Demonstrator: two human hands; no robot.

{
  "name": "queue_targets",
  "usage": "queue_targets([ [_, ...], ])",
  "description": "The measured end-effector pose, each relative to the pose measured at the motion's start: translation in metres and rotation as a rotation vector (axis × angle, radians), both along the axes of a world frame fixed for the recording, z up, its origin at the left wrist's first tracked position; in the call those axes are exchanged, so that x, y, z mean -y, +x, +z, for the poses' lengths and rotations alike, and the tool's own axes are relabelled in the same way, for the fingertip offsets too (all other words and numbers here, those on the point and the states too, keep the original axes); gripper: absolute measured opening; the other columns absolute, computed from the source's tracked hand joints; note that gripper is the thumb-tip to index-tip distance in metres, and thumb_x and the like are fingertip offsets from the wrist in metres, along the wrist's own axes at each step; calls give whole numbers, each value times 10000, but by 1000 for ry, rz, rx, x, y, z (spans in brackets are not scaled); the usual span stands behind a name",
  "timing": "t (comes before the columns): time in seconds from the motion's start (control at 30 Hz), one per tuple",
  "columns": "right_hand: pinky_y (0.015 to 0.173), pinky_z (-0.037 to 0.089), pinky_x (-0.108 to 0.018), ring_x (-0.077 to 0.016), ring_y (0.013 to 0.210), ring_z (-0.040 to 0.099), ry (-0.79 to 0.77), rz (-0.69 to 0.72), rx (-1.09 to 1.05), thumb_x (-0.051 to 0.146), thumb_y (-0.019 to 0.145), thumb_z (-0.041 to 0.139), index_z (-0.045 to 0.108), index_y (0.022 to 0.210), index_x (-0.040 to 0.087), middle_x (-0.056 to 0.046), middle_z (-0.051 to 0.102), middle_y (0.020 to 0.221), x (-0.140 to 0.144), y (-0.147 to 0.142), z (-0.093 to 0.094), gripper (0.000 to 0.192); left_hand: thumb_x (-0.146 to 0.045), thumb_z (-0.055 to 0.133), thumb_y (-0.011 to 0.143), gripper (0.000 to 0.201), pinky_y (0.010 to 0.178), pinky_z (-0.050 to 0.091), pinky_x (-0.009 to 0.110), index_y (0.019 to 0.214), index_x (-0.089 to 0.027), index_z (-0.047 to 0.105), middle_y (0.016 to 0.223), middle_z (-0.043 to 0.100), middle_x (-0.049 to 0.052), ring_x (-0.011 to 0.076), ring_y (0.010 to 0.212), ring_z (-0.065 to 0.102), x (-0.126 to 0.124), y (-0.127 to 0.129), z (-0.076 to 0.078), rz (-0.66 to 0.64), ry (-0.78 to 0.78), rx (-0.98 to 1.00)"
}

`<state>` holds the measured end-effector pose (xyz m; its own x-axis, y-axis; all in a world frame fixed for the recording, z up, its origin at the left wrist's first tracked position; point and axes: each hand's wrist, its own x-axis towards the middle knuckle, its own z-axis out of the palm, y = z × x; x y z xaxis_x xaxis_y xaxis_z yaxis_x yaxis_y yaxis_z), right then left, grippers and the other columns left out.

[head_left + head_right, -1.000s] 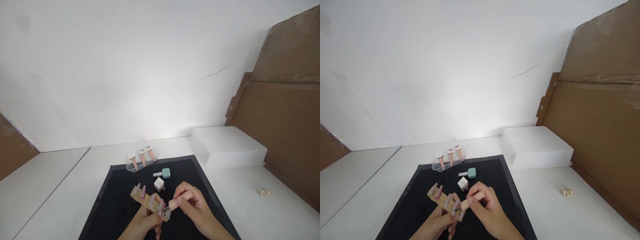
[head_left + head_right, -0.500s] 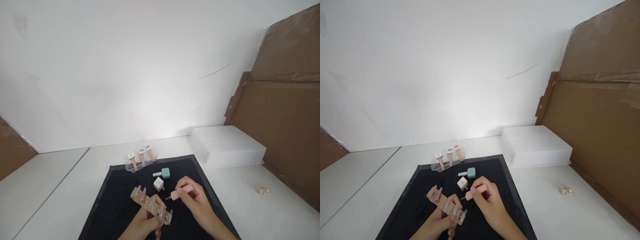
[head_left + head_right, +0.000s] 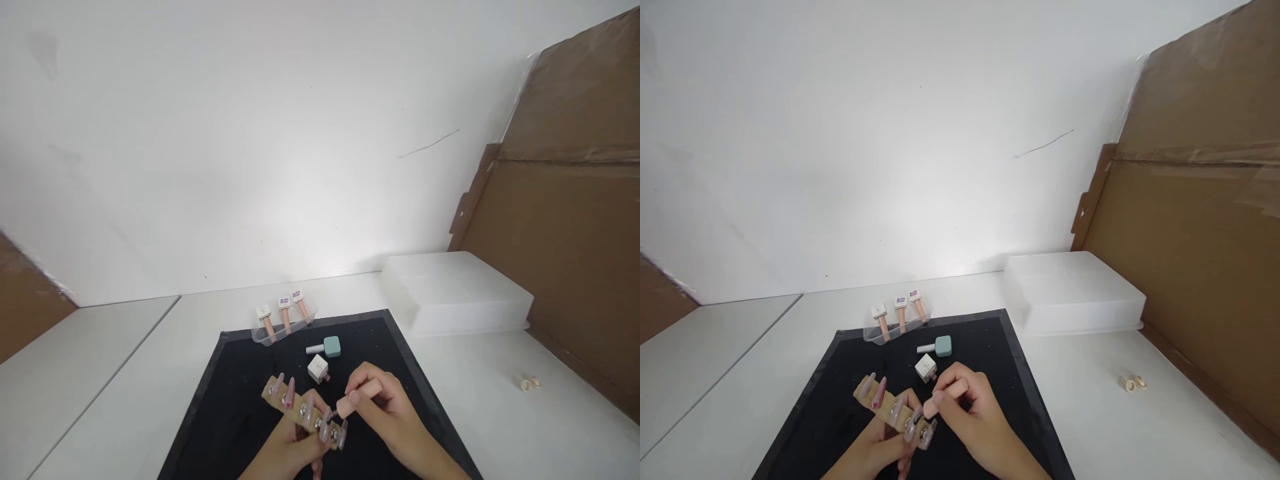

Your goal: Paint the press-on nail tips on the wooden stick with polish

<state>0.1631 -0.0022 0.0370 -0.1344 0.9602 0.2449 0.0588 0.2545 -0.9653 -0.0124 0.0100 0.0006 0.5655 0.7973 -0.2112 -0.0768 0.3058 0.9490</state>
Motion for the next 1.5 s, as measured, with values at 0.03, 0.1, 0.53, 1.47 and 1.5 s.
queue_targets([
  [0.03,502,333,-222,-120,541,456,-17,-13,-29,350,844,542,569,692,181,14,547,590,-1,0,-1,229,-404,711,644,338,424,423,189,735,-192,464,603,498,-69,28,401,393,1,-1,2,1,-3,4],
  [0.1,485,321,-217,-109,512,440,-52,-43,-95,368,844,546,555,692,184,25,541,574,-3,0,-2,239,-406,710,646,335,425,423,191,743,-191,472,590,480,-73,31,404,393,3,-2,2,-1,-5,9],
  [0.53,511,345,-228,-127,514,491,-105,36,-48,229,825,548,508,639,189,3,643,535,1,3,5,194,-442,715,628,369,407,416,200,772,-190,487,526,444,-91,42,403,377,-1,-2,1,152,22,10],
  [1.47,485,320,-235,-124,490,501,-149,-107,-173,325,811,568,499,632,192,25,597,512,-6,1,1,234,-471,683,647,363,410,409,202,759,-192,479,539,435,-80,44,406,365,-1,-4,-10,90,84,38],
  [1.5,476,313,-234,-121,472,494,-162,-77,-179,329,811,568,495,634,193,24,601,499,-5,1,1,236,-469,678,655,357,418,414,206,758,-191,479,551,439,-76,43,413,365,-1,-4,-10,94,90,30],
])
